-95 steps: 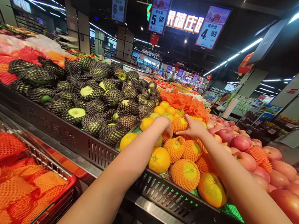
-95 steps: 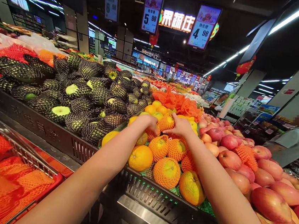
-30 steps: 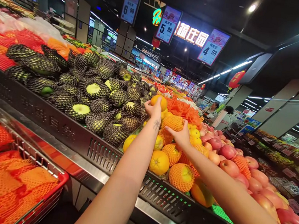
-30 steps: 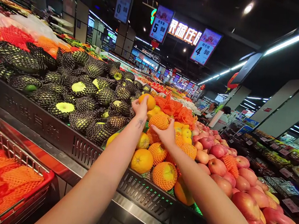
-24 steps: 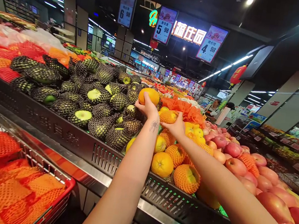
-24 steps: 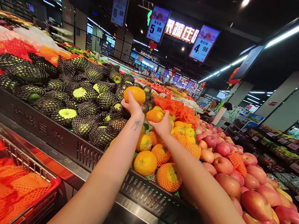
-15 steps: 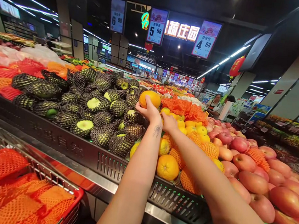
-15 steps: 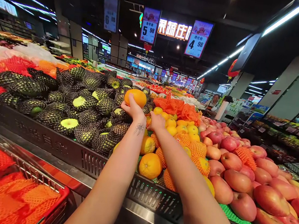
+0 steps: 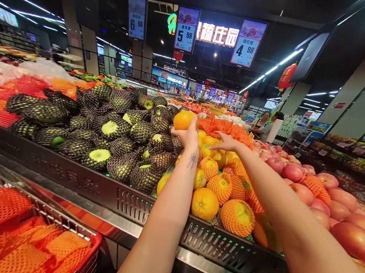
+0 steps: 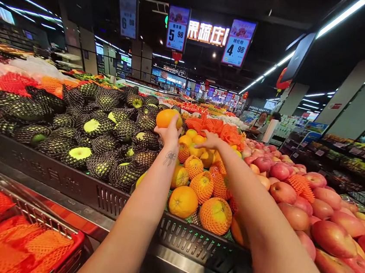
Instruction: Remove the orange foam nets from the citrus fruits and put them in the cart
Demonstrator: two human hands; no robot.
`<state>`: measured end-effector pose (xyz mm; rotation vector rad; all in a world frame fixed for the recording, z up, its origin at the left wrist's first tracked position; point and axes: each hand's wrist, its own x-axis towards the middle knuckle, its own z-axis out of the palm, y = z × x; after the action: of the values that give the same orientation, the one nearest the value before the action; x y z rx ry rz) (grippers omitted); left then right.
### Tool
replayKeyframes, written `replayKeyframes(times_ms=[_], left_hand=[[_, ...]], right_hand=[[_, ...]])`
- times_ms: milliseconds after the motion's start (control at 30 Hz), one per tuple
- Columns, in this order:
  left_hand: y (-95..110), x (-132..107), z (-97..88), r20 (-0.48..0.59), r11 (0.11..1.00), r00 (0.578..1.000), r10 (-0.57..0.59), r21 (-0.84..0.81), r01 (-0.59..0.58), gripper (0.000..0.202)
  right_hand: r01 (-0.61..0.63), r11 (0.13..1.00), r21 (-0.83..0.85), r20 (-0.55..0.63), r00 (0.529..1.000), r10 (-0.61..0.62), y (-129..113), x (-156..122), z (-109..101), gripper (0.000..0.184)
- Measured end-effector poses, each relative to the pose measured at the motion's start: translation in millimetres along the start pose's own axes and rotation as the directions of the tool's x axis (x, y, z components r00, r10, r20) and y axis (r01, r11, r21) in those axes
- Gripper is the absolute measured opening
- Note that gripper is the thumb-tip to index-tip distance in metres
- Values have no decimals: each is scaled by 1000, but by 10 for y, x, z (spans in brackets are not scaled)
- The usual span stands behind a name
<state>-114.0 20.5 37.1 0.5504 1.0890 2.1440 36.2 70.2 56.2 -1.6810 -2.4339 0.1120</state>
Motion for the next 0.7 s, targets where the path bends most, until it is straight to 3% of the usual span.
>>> replayKeyframes(times_ms=[67,133,200,300,367,500,600,700], left_hand=[[-20,-38,31,6,998,998,-55,-34,55,76],[-69,-61,55,71,997,996,-51,69,46,81],[-138,-75,75,196,978,981,-14,209,-28,76],[-240,-115,97,426,910,904,14,370,-188,53],[-286,-164,97,500,816,866,-22,510,-274,50],[-333,-288,64,545,560,836,-67,714,-421,72],[-339,-372,37,648,367,758,-70,724,-585,68],[-332,-448,24,752,192,655,-79,656,-730,59]], right_hand=[[5,998,58,-89,996,0,264,-200,-153,82],[-8,993,120,-202,979,33,508,-455,-190,69],[-2,985,173,-274,960,50,722,-719,-135,60],[16,960,279,-398,912,101,984,-1033,7,52],[48,940,337,-482,867,128,1118,-1157,79,50],[149,906,397,-599,789,133,1282,-1232,131,48],[194,888,418,-689,705,170,1319,-1202,162,52],[175,896,407,-713,674,192,1325,-1144,226,55]])
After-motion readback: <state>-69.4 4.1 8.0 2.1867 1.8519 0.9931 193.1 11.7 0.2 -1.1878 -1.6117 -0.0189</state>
